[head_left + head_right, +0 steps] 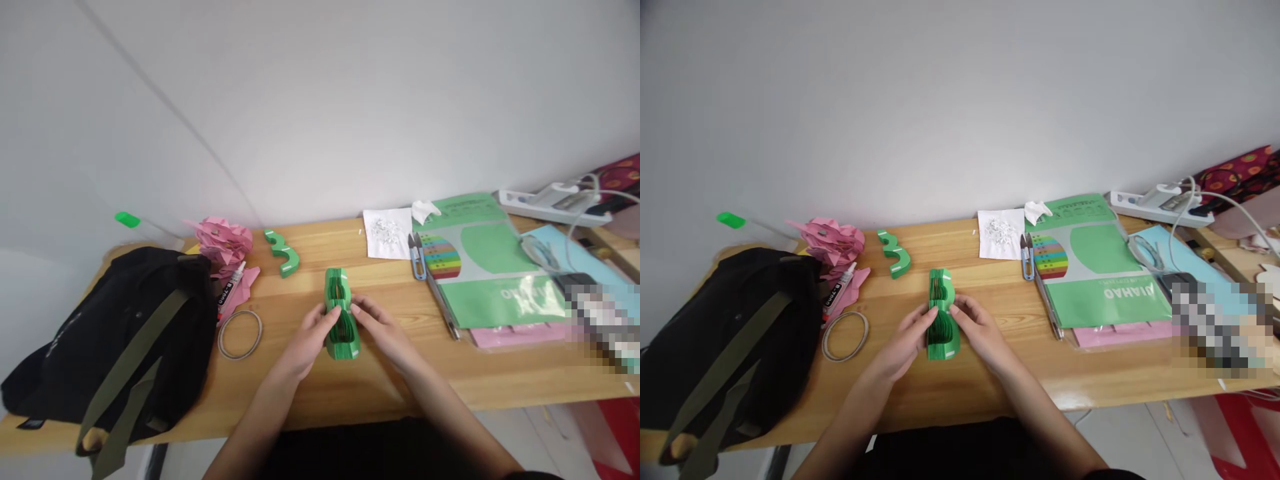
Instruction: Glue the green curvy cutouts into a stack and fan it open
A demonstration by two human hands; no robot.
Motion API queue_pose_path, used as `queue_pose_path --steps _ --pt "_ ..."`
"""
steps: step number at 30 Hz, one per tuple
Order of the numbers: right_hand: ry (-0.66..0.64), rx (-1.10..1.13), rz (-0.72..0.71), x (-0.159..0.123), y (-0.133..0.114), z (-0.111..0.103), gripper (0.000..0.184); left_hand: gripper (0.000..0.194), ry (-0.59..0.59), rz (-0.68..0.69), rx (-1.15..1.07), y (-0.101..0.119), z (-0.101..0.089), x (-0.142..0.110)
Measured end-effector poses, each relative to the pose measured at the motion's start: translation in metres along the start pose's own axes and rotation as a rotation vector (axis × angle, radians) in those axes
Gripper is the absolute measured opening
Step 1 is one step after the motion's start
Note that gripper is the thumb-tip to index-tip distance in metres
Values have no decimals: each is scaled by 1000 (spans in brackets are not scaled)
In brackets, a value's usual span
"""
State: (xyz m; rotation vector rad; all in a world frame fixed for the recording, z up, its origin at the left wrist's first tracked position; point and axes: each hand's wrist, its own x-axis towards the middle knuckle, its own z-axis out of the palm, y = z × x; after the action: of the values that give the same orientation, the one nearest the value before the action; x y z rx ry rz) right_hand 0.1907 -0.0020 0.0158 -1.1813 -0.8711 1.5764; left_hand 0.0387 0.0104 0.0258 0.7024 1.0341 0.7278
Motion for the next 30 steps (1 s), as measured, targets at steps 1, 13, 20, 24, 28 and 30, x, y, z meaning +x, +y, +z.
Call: queue_pose_path --steps 1,13,20,24,28,30 --pt "0 4 -11 0 0 2 32 51 24 45 58 -1 -2 1" --pt "77 -12 15 7 12 2 49 32 393 263 852 13 -23 -7" --pt "66 -26 63 8 9 3 52 32 386 297 769 5 -26 -4" --pt "70 -102 37 9 10 6 49 32 392 322 770 1 -24 -4" --pt "121 -206 -50 8 12 8 53 33 314 327 632 -1 -19 -6" --pt "126 -226 -83 7 14 8 57 34 229 304 465 -1 -17 -5"
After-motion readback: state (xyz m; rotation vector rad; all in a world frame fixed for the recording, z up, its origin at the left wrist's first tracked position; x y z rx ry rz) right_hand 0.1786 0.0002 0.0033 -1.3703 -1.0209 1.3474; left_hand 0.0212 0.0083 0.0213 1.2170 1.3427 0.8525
